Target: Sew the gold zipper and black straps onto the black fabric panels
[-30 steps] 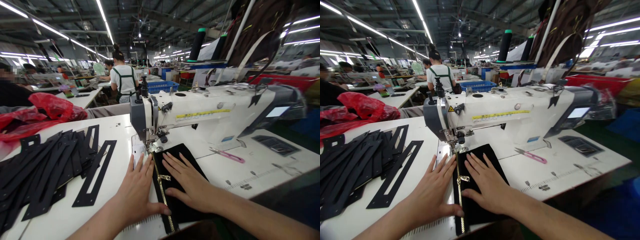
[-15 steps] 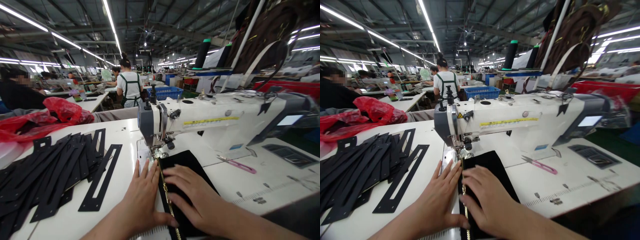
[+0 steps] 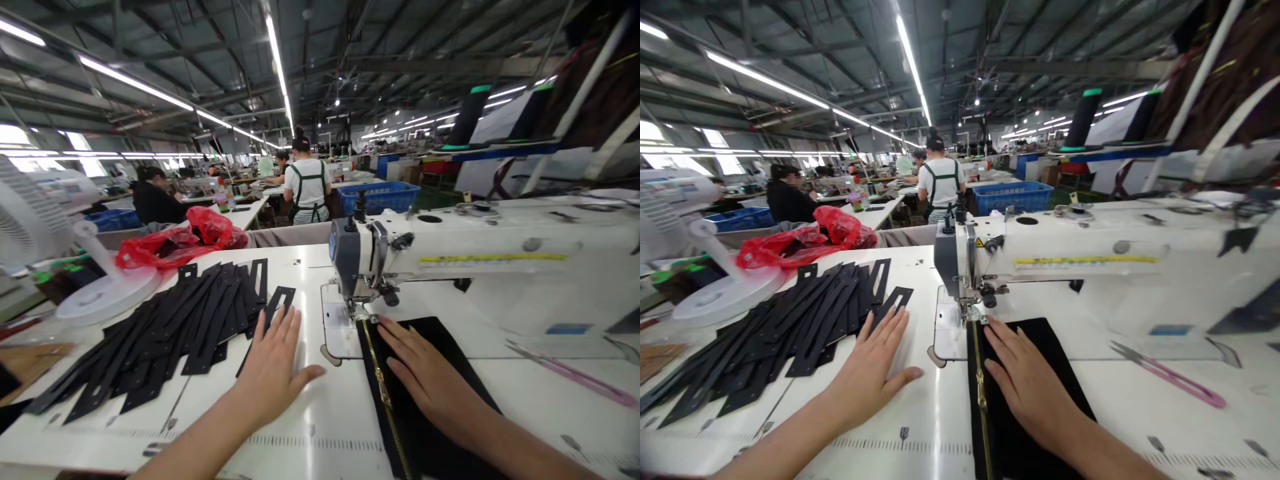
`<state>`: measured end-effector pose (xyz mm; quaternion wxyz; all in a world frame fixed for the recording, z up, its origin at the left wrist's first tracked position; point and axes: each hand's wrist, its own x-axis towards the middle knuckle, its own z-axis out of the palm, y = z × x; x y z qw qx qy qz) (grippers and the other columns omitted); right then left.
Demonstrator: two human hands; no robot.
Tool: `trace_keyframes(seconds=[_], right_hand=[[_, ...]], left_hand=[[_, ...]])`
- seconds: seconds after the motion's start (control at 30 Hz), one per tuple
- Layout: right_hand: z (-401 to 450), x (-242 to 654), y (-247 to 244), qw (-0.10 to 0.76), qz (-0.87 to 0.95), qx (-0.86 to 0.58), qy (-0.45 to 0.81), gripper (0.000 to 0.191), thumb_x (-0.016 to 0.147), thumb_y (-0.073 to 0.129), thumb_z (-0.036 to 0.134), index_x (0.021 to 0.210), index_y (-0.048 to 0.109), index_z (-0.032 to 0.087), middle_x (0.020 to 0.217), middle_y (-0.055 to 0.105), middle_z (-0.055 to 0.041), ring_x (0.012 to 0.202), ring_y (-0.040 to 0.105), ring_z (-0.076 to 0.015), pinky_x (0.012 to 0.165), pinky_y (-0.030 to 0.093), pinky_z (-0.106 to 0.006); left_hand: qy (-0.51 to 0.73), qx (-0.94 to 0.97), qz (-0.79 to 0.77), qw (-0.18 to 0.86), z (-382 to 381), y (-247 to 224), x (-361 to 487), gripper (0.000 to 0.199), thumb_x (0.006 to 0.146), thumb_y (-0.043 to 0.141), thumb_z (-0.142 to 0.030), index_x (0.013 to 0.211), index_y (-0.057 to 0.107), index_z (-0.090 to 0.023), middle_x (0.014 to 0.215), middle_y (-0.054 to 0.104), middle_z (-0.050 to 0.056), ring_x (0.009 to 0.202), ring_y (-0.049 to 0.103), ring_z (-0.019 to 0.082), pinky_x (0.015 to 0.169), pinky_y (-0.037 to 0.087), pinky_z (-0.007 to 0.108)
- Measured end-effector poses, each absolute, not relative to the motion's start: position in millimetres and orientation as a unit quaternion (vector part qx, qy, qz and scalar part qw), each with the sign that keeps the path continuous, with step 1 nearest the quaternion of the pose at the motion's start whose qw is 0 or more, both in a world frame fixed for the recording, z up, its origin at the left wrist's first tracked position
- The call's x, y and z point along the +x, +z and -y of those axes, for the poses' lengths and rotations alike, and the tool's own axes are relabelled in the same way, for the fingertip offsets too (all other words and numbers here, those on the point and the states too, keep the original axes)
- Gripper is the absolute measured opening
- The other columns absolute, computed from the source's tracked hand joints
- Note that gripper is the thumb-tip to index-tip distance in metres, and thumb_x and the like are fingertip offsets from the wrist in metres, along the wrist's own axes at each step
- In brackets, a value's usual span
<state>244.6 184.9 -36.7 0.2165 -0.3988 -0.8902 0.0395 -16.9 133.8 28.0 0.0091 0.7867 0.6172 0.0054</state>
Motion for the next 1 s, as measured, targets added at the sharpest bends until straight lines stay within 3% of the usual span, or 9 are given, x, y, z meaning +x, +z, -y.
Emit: trace_keyframes(seconds=[0.1,0.23,0.33,0.43,0.6,0.73,0.8,0.9,1.0], right_hand=[[-185.3,246.9,-39.0,0.302,0.871,-0.387,0.004,0.040,0.094,0.030,0.031,0.120,0.053,0.010,0.133,0.043,-0.0146,0.121,0.041,-0.0264,0.099,0.038,-0.049],[-178.8,243.5,-33.8,0.304,0.883,-0.358,-0.013,0.036,0.094,0.032,0.027,0.120,0.053,0.013,0.131,0.046,-0.0119,0.121,0.042,-0.0242,0.101,0.036,-0.048],[-170.4,237.9,-27.2,0.225,0.901,-0.370,0.023,0.045,0.095,0.031,0.033,0.133,0.039,0.011,0.140,0.034,-0.0121,0.129,0.031,-0.0242,0.105,0.029,-0.051],[-164.8,234.1,-20.8,0.128,0.917,-0.369,0.078,0.063,0.092,0.034,0.050,0.140,0.026,0.010,0.144,0.022,-0.0132,0.133,0.019,-0.0255,0.107,0.019,-0.054],[-158.9,236.3,-10.0,0.119,0.908,-0.381,0.124,0.083,0.086,0.037,0.062,0.141,0.016,0.004,0.146,0.010,-0.0166,0.135,0.006,-0.0262,0.109,0.010,-0.051],[-152.2,239.7,-1.7,0.087,0.909,-0.372,0.168,0.091,0.081,0.042,0.066,0.141,0.013,0.005,0.145,0.007,-0.0172,0.135,0.003,-0.0279,0.108,0.002,-0.053],[-152.8,240.7,0.6,0.080,0.906,-0.369,0.190,0.083,0.085,0.040,0.061,0.141,0.014,0.005,0.145,0.008,-0.0156,0.135,0.005,-0.0266,0.109,0.004,-0.051],[-161.4,240.7,-1.9,0.121,0.890,-0.405,0.170,0.057,0.095,0.028,0.041,0.140,0.020,0.006,0.146,0.012,-0.0116,0.135,0.011,-0.0214,0.110,0.017,-0.045],[-174.1,238.3,-9.8,0.118,0.900,-0.406,0.110,0.047,0.095,0.027,0.028,0.138,0.031,0.008,0.144,0.021,-0.0098,0.133,0.019,-0.0217,0.109,0.021,-0.045]], left_hand=[[-0.036,0.768,-0.640,0.003,-97.5,24.7,-28.0,0.069,0.085,0.041,-0.056,0.129,0.043,-0.003,0.136,0.035,0.023,0.128,0.029,0.038,0.103,0.024,0.058],[-0.046,0.817,-0.572,0.048,-68.1,18.7,-17.7,0.073,0.077,0.053,-0.057,0.132,0.041,-0.012,0.139,0.032,0.018,0.119,0.044,0.036,0.093,0.043,0.047],[-0.040,0.833,-0.550,0.053,-67.8,24.0,-17.0,0.093,0.064,0.058,-0.068,0.137,0.034,-0.017,0.142,0.029,0.017,0.118,0.044,0.037,0.095,0.040,0.051],[-0.032,0.856,-0.515,0.037,-73.3,29.4,-27.0,0.108,0.056,0.062,-0.070,0.141,0.021,-0.016,0.145,0.020,0.017,0.129,0.027,0.037,0.102,0.028,0.054],[0.017,0.885,-0.466,-0.003,-79.2,23.5,-45.4,0.098,0.068,0.063,-0.050,0.143,0.006,-0.021,0.145,0.020,0.014,0.130,0.028,0.033,0.102,0.031,0.049],[0.059,0.900,-0.431,-0.016,-91.6,19.4,-52.9,0.099,0.068,0.062,-0.052,0.143,0.004,-0.023,0.145,0.023,0.013,0.128,0.031,0.035,0.103,0.029,0.051],[0.067,0.910,-0.409,-0.020,-101.1,18.4,-55.0,0.096,0.069,0.061,-0.054,0.143,0.008,-0.024,0.143,0.031,0.012,0.127,0.035,0.034,0.104,0.027,0.051],[0.088,0.908,-0.409,-0.036,-116.3,13.7,-57.1,0.090,0.072,0.059,-0.055,0.143,0.011,-0.027,0.135,0.044,0.010,0.124,0.040,0.031,0.106,0.023,0.051],[0.093,0.903,-0.416,-0.046,-126.5,2.3,-58.9,0.086,0.076,0.056,-0.055,0.143,0.009,-0.028,0.136,0.042,0.010,0.123,0.042,0.031,0.105,0.027,0.049]])
